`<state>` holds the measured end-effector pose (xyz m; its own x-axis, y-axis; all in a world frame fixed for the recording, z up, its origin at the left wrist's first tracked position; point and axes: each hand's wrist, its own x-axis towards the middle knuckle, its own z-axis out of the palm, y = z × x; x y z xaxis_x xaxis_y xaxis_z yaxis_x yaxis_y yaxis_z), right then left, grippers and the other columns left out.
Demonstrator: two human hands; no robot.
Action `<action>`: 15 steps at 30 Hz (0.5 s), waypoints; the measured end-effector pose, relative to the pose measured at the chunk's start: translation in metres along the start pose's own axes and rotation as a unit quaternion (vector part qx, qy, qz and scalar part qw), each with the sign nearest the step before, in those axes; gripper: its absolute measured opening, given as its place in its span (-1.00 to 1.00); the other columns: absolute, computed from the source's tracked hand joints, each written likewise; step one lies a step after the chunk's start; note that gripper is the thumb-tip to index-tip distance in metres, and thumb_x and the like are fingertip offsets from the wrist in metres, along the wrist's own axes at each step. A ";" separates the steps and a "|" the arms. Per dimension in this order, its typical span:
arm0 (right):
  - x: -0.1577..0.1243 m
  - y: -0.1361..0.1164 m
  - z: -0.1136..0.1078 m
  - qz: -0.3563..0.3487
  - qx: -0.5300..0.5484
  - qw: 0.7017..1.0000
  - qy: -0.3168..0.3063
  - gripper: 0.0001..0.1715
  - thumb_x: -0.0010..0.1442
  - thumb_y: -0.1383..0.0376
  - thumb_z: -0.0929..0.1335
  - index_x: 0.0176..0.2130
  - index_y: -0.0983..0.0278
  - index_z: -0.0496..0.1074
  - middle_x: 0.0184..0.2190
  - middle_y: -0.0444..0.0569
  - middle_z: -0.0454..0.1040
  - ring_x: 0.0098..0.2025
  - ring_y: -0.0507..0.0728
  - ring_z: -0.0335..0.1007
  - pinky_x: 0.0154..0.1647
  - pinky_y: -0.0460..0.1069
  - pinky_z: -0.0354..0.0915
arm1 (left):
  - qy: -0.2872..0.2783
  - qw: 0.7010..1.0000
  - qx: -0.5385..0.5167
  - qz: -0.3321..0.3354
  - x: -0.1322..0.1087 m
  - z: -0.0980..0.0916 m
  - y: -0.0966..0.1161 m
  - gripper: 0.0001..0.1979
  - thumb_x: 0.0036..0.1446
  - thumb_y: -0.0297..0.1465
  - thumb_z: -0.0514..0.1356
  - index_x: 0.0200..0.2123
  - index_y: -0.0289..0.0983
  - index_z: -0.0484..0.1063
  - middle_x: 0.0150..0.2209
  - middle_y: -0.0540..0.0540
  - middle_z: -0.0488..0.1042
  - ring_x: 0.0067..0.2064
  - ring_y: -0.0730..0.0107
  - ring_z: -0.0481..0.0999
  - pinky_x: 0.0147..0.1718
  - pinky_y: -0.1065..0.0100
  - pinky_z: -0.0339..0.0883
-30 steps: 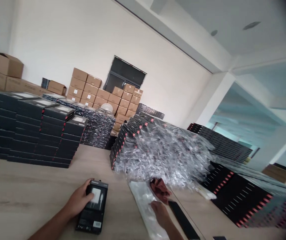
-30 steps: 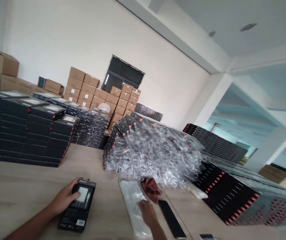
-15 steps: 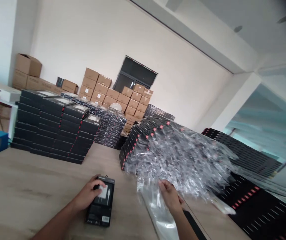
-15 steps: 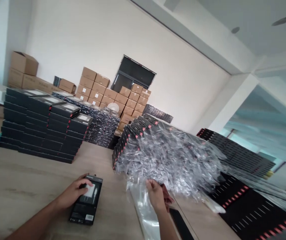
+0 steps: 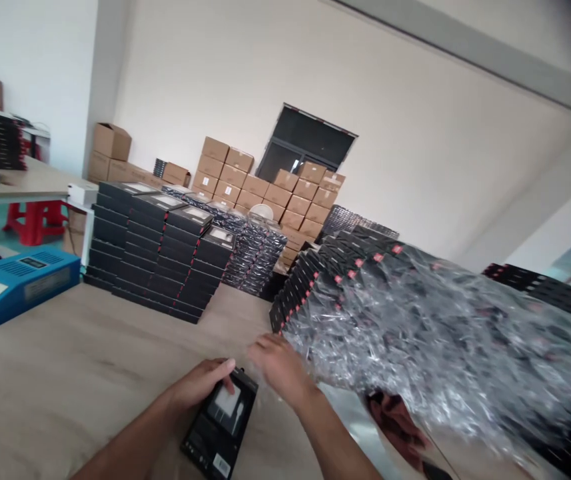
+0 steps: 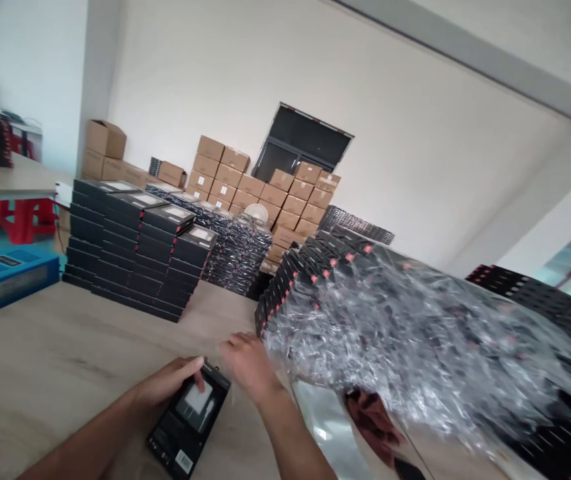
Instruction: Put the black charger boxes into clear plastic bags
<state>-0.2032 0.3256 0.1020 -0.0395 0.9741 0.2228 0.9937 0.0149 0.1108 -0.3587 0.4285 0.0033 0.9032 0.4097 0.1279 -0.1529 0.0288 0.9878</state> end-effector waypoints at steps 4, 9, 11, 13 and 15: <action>0.020 -0.032 0.018 -0.039 0.050 0.997 -0.035 -0.80 0.17 0.27 0.32 -0.47 0.21 0.46 -0.45 -0.10 0.46 -0.32 0.06 0.35 -0.21 -0.09 0.19 | -0.044 0.994 -0.096 -0.040 0.000 -0.004 -0.004 -0.51 -0.05 0.01 0.21 -0.51 -0.37 0.52 -0.44 -0.09 0.46 -0.38 0.37 0.35 -0.33 0.39 0.13; 0.004 -0.012 0.033 0.069 0.130 0.989 0.032 -0.67 0.28 0.27 0.16 -0.21 0.18 0.47 -0.28 -0.09 0.51 -0.23 0.04 0.40 -0.20 -0.11 0.25 | -0.063 0.972 -0.207 -0.087 0.000 -0.006 -0.005 -0.63 -0.27 -0.20 0.40 -0.43 -0.37 0.53 -0.48 -0.05 0.47 -0.41 0.41 0.36 -0.32 0.39 0.16; -0.012 0.009 0.040 0.176 0.161 0.967 0.090 -0.61 0.28 0.24 0.11 -0.10 0.21 0.43 -0.18 -0.04 0.49 -0.16 0.07 0.40 -0.14 -0.06 0.28 | -0.035 0.976 -0.190 -0.104 0.002 -0.006 -0.008 -0.65 -0.29 -0.21 0.40 -0.48 -0.37 0.51 -0.53 -0.03 0.44 -0.46 0.43 0.34 -0.37 0.39 0.15; -0.031 0.029 0.049 0.254 0.162 0.947 0.115 -0.62 0.20 0.22 0.16 -0.11 0.26 0.43 -0.16 0.02 0.48 -0.13 0.13 0.40 -0.11 0.00 0.29 | 0.004 0.981 -0.155 -0.115 0.004 -0.006 -0.012 -0.66 -0.29 -0.20 0.39 -0.54 -0.37 0.48 -0.58 0.00 0.41 -0.50 0.44 0.31 -0.41 0.39 0.13; -0.049 0.041 0.061 0.291 0.142 0.941 0.102 -0.60 0.04 0.19 0.29 -0.14 0.30 0.45 -0.17 0.08 0.48 -0.10 0.22 0.39 -0.08 0.08 0.28 | 0.029 0.983 -0.134 -0.119 0.007 -0.006 -0.016 -0.64 -0.27 -0.16 0.36 -0.55 -0.36 0.46 -0.60 0.01 0.39 -0.51 0.44 0.31 -0.42 0.38 0.12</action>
<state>-0.1541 0.2917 0.0368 0.5289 0.7734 0.3494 0.8402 -0.4193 -0.3439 -0.3526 0.4360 -0.0123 0.9032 0.4132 -0.1165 -0.0479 0.3667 0.9291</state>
